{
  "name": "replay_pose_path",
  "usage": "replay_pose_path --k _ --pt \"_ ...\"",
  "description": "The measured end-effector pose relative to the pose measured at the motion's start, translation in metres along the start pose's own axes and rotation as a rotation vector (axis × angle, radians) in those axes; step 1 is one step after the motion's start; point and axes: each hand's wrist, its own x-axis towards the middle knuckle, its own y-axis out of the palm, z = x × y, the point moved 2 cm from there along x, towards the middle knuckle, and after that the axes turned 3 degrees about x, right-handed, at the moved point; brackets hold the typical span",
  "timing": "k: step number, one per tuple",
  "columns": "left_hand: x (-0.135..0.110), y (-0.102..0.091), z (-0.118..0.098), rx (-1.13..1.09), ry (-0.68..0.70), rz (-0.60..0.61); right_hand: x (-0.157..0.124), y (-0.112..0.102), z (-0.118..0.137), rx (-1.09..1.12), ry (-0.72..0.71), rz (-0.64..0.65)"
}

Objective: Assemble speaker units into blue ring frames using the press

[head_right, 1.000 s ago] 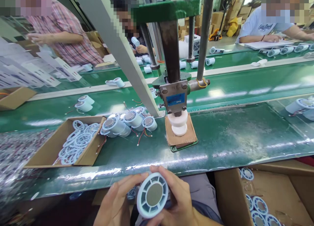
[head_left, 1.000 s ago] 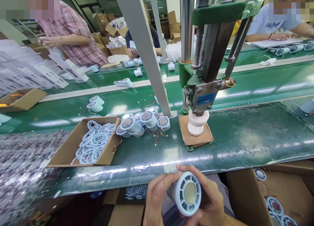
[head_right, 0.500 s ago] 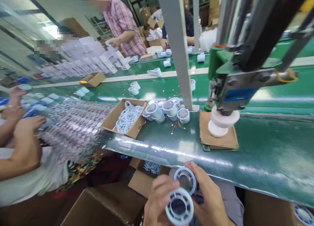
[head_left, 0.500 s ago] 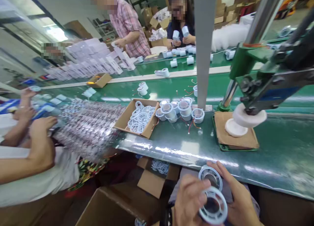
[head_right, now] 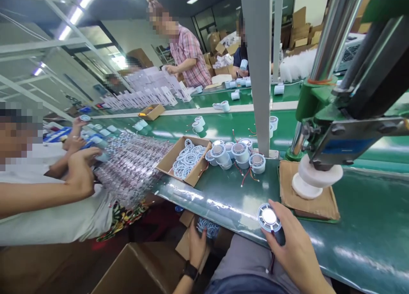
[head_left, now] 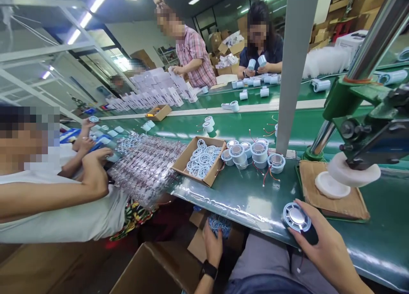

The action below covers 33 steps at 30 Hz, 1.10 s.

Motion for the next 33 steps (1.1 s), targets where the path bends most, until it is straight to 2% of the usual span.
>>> replay_pose_path --k 2,4,6,8,10,12,14,17,19,21,23,24,27,28,29,31,33 --pt "0.012 -0.026 -0.012 0.009 0.034 -0.114 0.0 0.003 -0.002 0.001 -0.013 -0.001" --pt "0.039 -0.057 -0.033 0.026 0.093 -0.186 -0.001 0.006 -0.002 0.017 -0.016 0.002" --pt "0.085 -0.083 -0.062 0.059 0.183 -0.159 -0.001 0.008 -0.003 0.038 -0.012 0.007" --pt "0.144 -0.096 -0.094 0.114 0.282 -0.022 -0.003 0.01 -0.003 0.052 -0.002 0.006" --pt "0.203 -0.093 -0.125 0.186 0.356 0.139 -0.005 0.012 -0.003 0.067 0.013 0.009" --pt "0.248 -0.082 -0.151 0.277 0.387 0.268 -0.007 0.012 -0.002 0.088 0.035 0.016" --pt "0.275 -0.068 -0.172 0.369 0.388 0.356 -0.01 0.012 -0.001 0.108 0.064 0.018" --pt "0.29 -0.062 -0.191 0.475 0.388 0.406 -0.01 0.011 0.001 0.138 0.106 0.014" --pt "0.289 -0.071 -0.197 0.511 0.39 0.381 -0.01 0.01 0.003 0.164 0.131 0.022" --pt "0.279 -0.086 -0.2 0.513 0.394 0.316 -0.009 0.009 0.004 0.187 0.151 0.032" --pt "0.251 -0.098 -0.203 0.475 0.426 0.266 -0.009 0.009 0.005 0.201 0.167 0.042" --pt "0.23 -0.099 -0.204 0.443 0.46 0.266 -0.009 0.009 0.006 0.204 0.171 0.044" --pt "0.143 -0.081 -0.209 0.284 0.68 0.414 -0.01 0.009 0.006 0.19 0.171 0.039" --pt "0.113 -0.07 -0.212 0.16 0.824 0.429 -0.01 0.009 0.006 0.184 0.169 0.036" --pt "0.087 -0.059 -0.213 0.123 0.871 0.44 -0.01 0.008 0.006 0.18 0.167 0.034" --pt "0.051 -0.039 -0.212 0.093 0.889 0.419 -0.011 0.008 0.005 0.184 0.166 0.037" --pt "0.036 -0.028 -0.206 0.093 0.873 0.391 -0.011 0.007 0.005 0.19 0.165 0.038"
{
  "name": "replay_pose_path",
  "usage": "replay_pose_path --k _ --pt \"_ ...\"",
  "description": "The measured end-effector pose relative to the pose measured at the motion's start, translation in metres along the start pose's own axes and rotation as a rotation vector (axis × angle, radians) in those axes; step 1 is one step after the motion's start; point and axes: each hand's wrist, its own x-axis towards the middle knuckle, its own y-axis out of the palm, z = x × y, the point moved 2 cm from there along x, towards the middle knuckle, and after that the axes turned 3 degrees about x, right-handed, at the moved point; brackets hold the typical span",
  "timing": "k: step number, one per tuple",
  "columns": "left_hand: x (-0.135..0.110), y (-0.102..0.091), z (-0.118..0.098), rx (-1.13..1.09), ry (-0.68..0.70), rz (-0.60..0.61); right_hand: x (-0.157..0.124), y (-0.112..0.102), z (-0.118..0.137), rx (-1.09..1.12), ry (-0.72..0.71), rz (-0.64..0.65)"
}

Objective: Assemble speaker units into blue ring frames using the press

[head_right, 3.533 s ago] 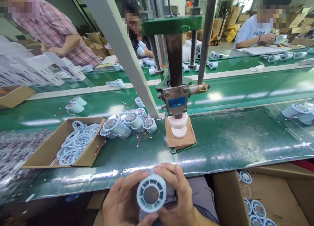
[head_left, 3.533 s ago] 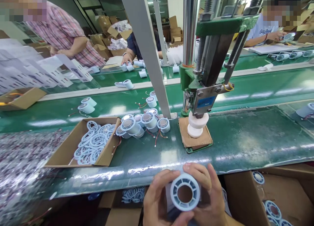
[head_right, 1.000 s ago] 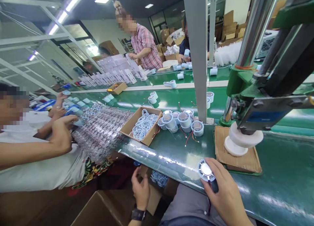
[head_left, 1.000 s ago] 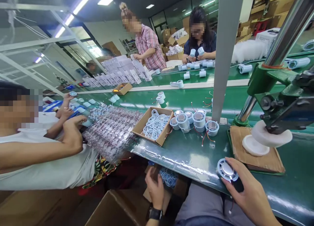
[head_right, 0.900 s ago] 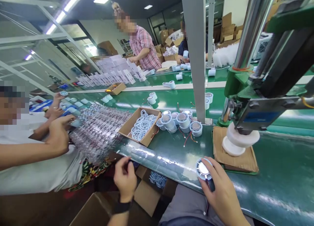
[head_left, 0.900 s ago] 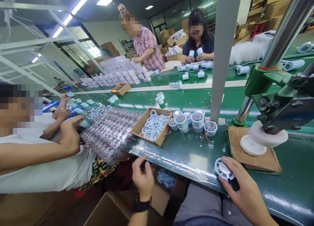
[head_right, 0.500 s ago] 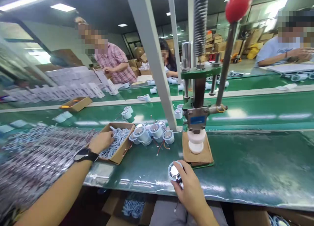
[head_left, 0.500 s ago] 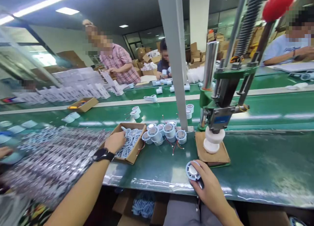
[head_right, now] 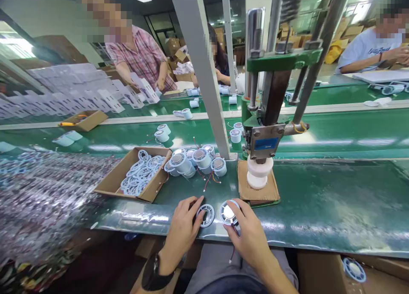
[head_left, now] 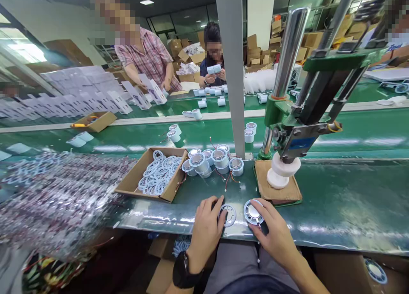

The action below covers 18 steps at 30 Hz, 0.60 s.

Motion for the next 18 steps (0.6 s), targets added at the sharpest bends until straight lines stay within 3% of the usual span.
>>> replay_pose_path --k 5,10,14,18 --pt "-0.018 -0.001 0.004 -0.112 0.065 -0.027 -0.001 0.0 0.001 0.003 0.021 -0.005" --pt "-0.016 -0.01 -0.022 -0.372 -0.127 -0.224 -0.007 0.004 0.002 0.005 0.122 -0.036" --pt "0.008 -0.013 -0.059 -0.409 0.041 -0.15 -0.01 0.007 0.001 0.018 0.132 -0.062" --pt "0.02 -0.009 -0.071 -0.384 0.042 -0.107 -0.011 0.009 0.0 0.001 0.119 -0.09"
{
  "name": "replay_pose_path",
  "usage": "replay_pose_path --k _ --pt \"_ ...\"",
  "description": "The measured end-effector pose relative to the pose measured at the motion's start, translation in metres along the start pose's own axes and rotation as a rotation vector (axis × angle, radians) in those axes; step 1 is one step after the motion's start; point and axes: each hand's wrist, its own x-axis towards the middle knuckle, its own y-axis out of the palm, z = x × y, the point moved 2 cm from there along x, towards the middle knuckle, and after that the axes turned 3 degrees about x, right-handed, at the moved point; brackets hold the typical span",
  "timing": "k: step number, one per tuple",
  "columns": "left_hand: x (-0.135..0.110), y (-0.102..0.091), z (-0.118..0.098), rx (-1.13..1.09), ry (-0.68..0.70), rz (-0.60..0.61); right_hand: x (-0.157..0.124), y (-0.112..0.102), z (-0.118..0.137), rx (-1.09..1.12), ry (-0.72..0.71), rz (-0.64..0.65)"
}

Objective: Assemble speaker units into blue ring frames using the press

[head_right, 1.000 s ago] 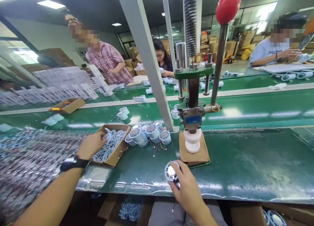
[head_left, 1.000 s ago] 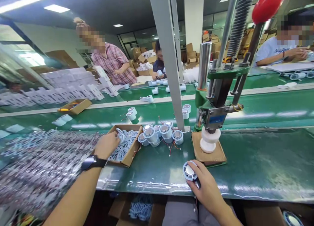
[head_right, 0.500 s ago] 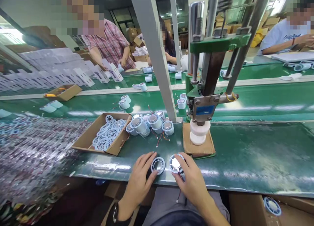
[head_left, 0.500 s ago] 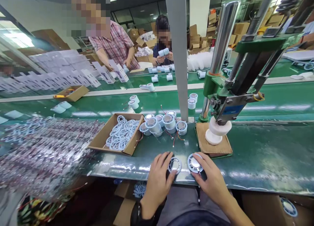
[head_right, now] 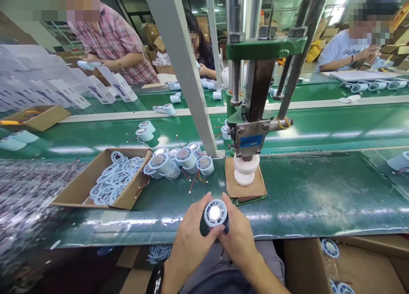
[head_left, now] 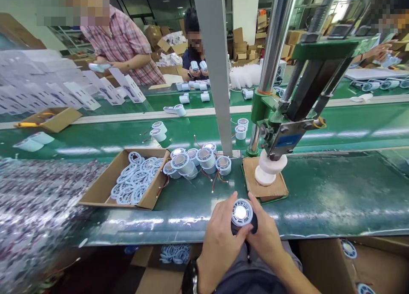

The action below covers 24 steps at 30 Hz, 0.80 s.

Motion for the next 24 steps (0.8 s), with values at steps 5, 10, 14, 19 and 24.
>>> replay_pose_path --k 5,10,14,19,24 --pt "-0.009 0.006 0.004 -0.015 -0.088 -0.063 0.0 0.001 0.0 0.023 0.001 0.001" --pt "-0.018 0.012 0.008 -0.075 -0.223 -0.092 0.0 0.0 -0.002 0.006 -0.002 0.02" --pt "-0.022 0.015 0.009 -0.125 -0.277 -0.109 -0.001 0.0 -0.003 0.008 -0.018 0.022" --pt "-0.023 0.017 0.007 -0.12 -0.266 -0.133 0.0 0.001 -0.001 -0.009 -0.031 -0.005" --pt "-0.02 0.017 0.004 -0.143 -0.241 -0.108 0.003 -0.001 0.001 0.013 -0.023 -0.009"
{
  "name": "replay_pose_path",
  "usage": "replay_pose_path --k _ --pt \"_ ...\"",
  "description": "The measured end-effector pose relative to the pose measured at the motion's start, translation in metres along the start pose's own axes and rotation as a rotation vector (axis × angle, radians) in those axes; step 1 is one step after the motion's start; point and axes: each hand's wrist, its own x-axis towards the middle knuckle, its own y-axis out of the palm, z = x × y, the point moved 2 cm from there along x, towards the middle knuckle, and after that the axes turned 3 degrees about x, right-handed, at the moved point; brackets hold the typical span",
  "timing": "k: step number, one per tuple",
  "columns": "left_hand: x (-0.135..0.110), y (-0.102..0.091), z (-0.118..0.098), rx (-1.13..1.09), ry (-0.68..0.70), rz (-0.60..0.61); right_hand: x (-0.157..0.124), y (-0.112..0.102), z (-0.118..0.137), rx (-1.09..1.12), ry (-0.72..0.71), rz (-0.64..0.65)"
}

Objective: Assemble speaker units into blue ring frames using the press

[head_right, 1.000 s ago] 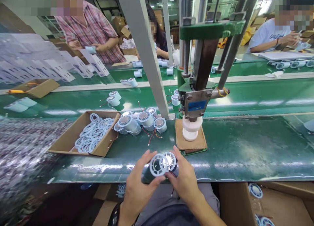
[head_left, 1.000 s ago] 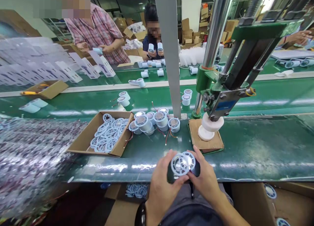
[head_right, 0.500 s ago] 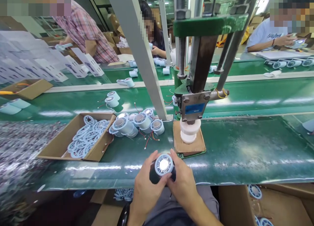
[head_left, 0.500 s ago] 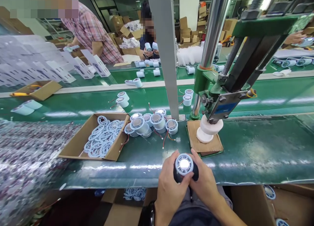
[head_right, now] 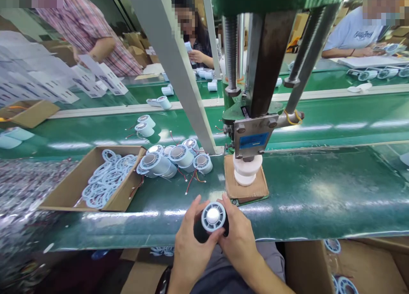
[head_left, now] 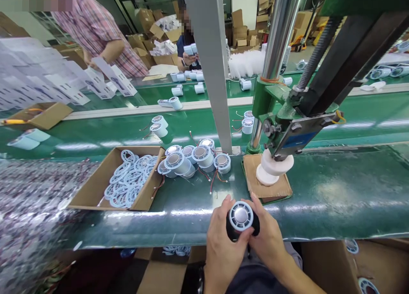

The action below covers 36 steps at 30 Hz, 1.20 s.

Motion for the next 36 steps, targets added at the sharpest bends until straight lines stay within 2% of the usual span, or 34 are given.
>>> replay_pose_path --k 5,10,16,21,27,36 --pt "-0.008 0.01 -0.001 -0.019 -0.044 -0.072 -0.003 0.003 0.001 0.01 0.042 0.083" --pt "-0.011 0.017 0.002 -0.002 0.039 -0.065 -0.007 0.005 -0.001 0.039 0.049 0.071" --pt "-0.008 -0.001 -0.015 -0.214 0.053 0.028 -0.002 -0.02 0.02 0.159 -0.099 -0.072" --pt "-0.014 -0.014 -0.032 -0.282 0.093 0.043 -0.001 -0.037 0.041 0.168 -0.108 -0.104" --pt "-0.024 -0.014 -0.026 -0.341 0.072 0.047 -0.003 -0.038 0.045 0.181 -0.095 -0.107" --pt "-0.031 -0.013 -0.022 -0.426 0.046 0.02 -0.002 -0.037 0.046 0.215 -0.153 -0.125"
